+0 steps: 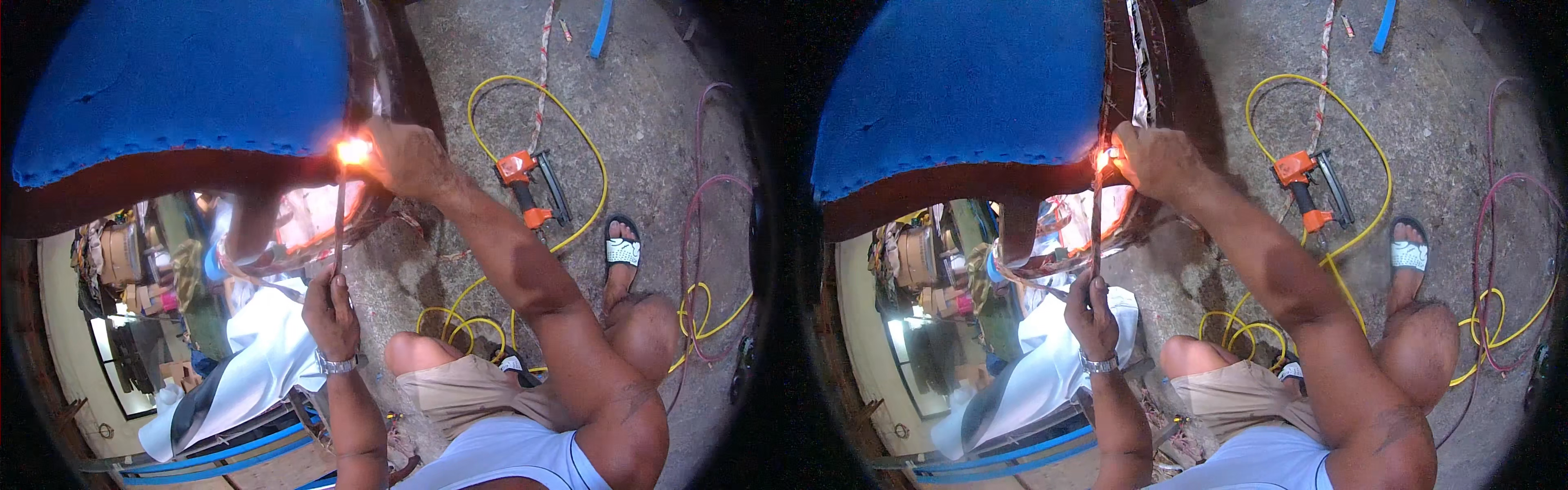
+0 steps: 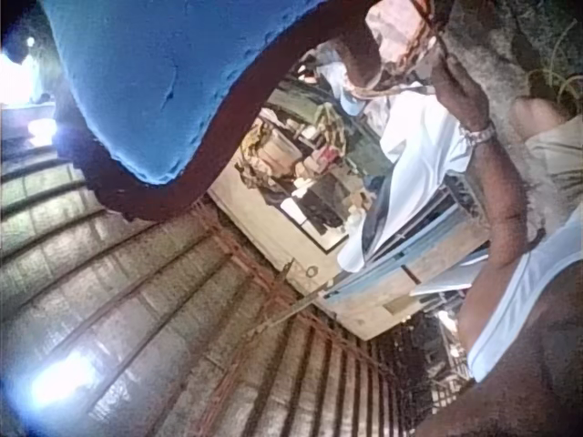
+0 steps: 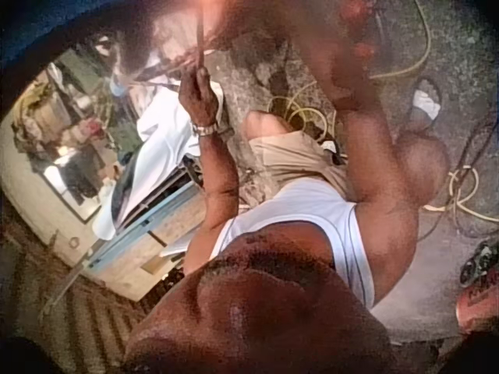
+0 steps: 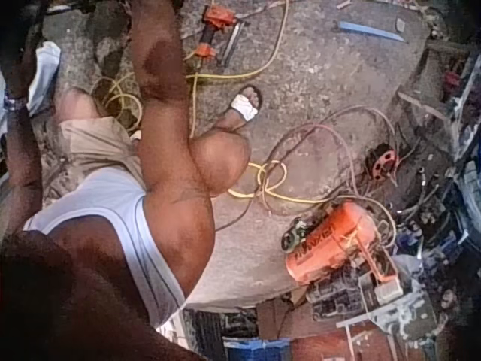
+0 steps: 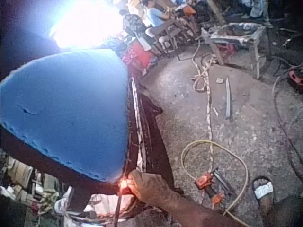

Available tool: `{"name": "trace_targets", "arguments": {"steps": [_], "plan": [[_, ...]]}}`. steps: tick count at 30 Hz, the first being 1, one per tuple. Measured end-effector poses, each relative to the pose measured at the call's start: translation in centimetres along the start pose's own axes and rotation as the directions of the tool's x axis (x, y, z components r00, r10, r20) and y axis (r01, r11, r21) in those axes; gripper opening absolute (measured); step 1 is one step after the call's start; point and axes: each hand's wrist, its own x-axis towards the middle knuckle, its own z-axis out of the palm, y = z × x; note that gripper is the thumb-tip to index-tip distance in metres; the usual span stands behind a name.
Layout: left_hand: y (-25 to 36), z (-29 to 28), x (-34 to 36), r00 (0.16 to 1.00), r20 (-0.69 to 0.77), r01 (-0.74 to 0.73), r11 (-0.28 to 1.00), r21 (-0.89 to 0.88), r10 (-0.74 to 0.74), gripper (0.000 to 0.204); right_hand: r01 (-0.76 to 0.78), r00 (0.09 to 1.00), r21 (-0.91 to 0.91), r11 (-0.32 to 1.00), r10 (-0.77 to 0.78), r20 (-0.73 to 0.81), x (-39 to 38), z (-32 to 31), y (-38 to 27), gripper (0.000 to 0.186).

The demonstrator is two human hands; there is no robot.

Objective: Applying and securing fabric/trim to a wooden chair frame using a staple gun and heat source.

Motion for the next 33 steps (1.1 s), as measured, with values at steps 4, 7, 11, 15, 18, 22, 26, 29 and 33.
{"name": "trace_targets", "arguments": {"steps": [4, 7, 11, 15, 18, 22, 26, 29, 33], "plan": [[1.0, 0.4, -0.2, 1.000, -0.014, 0.015, 1.000, -0.023, -0.015, 0.014, 0.022, 1.000, -0.040, 0.999, -0.022, -0.011, -0.6, 0.3, -0.1, 0.030], [0.9, 0.6, -0.5, 0.995, -0.094, -0.036, 0.999, 0.027, 0.038, 0.008, 0.046, 0.999, -0.014, 0.999, -0.046, -0.021, -1.6, 0.1, -1.3, 0.030], [0.2, 1.5, -1.0, 0.961, -0.212, -0.155, 0.981, 0.114, 0.176, 0.010, 0.060, 0.998, 0.025, 0.998, -0.061, 0.012, -3.2, 0.0, -2.2, 0.029], [-0.7, 2.3, -1.2, 0.892, -0.288, -0.314, 0.936, 0.160, 0.349, 0.012, 0.120, 0.992, 0.041, 0.992, -0.121, 0.042, -4.4, 0.5, -3.0, 0.030], [-0.4, 2.6, -1.5, 0.875, -0.322, -0.352, 0.931, 0.094, 0.363, 0.014, 0.084, 0.996, -0.001, 0.996, -0.084, 0.024, -4.7, 0.3, -3.0, 0.030], [-1.1, 1.9, -1.2, 0.890, -0.261, -0.356, 0.928, 0.115, 0.374, 0.024, 0.058, 0.996, 0.038, 0.998, -0.061, 0.071, -5.3, 0.7, -3.3, 0.029], [-1.0, 1.6, -1.2, 0.873, -0.253, -0.401, 0.909, 0.115, 0.417, 0.024, 0.102, 0.986, 0.050, 0.994, -0.108, 0.128, -7.0, 1.2, -3.7, 0.030], [-0.9, 2.2, -1.6, 0.922, -0.272, -0.280, 0.960, 0.026, 0.276, 0.022, 0.112, 0.986, 0.127, 0.986, -0.126, 0.108, -8.2, 0.9, -4.6, 0.031], [-1.6, 2.2, -1.4, 0.906, -0.260, -0.323, 0.942, 0.089, 0.335, 0.021, 0.084, 0.987, 0.110, 0.990, -0.098, 0.130, -9.8, 1.6, -5.2, 0.031]]}}
